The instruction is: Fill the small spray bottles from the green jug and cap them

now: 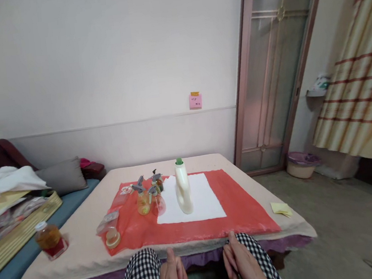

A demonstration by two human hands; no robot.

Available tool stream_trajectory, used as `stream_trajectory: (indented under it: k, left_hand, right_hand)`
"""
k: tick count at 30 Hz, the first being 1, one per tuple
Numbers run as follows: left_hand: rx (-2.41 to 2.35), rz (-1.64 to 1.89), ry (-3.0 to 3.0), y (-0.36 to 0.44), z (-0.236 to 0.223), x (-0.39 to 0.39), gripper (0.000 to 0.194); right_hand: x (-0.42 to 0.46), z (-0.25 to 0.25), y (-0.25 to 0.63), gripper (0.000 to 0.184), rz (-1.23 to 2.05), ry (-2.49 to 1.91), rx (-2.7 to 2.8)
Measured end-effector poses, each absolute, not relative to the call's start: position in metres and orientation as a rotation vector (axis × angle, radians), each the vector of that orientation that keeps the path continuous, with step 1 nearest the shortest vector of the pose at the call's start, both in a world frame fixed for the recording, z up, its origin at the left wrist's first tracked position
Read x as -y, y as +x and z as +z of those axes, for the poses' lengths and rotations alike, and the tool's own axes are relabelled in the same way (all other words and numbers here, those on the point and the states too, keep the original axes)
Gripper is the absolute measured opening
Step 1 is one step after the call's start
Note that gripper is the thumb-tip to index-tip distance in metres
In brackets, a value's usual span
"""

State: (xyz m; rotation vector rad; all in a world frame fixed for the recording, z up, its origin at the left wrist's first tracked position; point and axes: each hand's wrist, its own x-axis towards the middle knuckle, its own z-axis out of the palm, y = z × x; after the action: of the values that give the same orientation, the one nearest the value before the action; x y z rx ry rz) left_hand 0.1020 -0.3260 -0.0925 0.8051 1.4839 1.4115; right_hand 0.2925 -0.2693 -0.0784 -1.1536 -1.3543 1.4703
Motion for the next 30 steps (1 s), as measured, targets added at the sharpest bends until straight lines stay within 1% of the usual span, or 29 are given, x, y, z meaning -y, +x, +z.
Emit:
stream_trajectory:
  k: [5, 10, 14, 18, 20, 22, 24, 26, 30]
  left_hand:
    - [-1.477, 1.439, 0.821, 0.099, -0.094, 0.327, 0.082]
    - [-1.504, 1.428, 0.808, 0.097, -0.099, 0.328, 0.081]
    - [-1.514, 1.408, 0.82, 0.1, -0.096, 0.327, 0.08]
    - [-1.538, 1.36, 0.879, 0.102, -0.095, 0.323, 0.079]
    - [-1.591, 1.332, 0.946, 0.096, -0.097, 0.319, 0.079]
    - [-1.764, 1.332, 1.112, 0.082, -0.1, 0.314, 0.077]
    - [-2.004, 1.342, 1.307, 0.06, -0.1, 0.308, 0.072]
    - [-2.139, 1.334, 1.341, 0.035, -0.1, 0.303, 0.062]
    - [-2.29, 1.281, 1.323, -0.003, -0.1, 0.305, 0.05]
  right_hand:
    - [0.272, -0.066, 0.288, 0.077, 1.478, -1.118, 1.401]
    - [0.272, -0.066, 0.287, 0.077, 1.495, -1.095, 1.442]
    - [0.271, -0.071, 0.29, 0.077, 1.52, -1.108, 1.41]
    - [0.262, -0.09, 0.294, 0.078, 1.515, -1.167, 1.437]
    - [0.253, -0.103, 0.297, 0.08, 1.317, -1.246, 1.581]
    - [0.241, -0.116, 0.302, 0.081, 0.974, -1.311, 1.727]
    - [0.229, -0.127, 0.308, 0.074, 0.679, -1.333, 1.788]
    - [0.219, -0.137, 0.314, 0.068, 0.547, -1.332, 1.806]
    - [0.212, -0.161, 0.317, 0.067, 0.402, -1.262, 1.882]
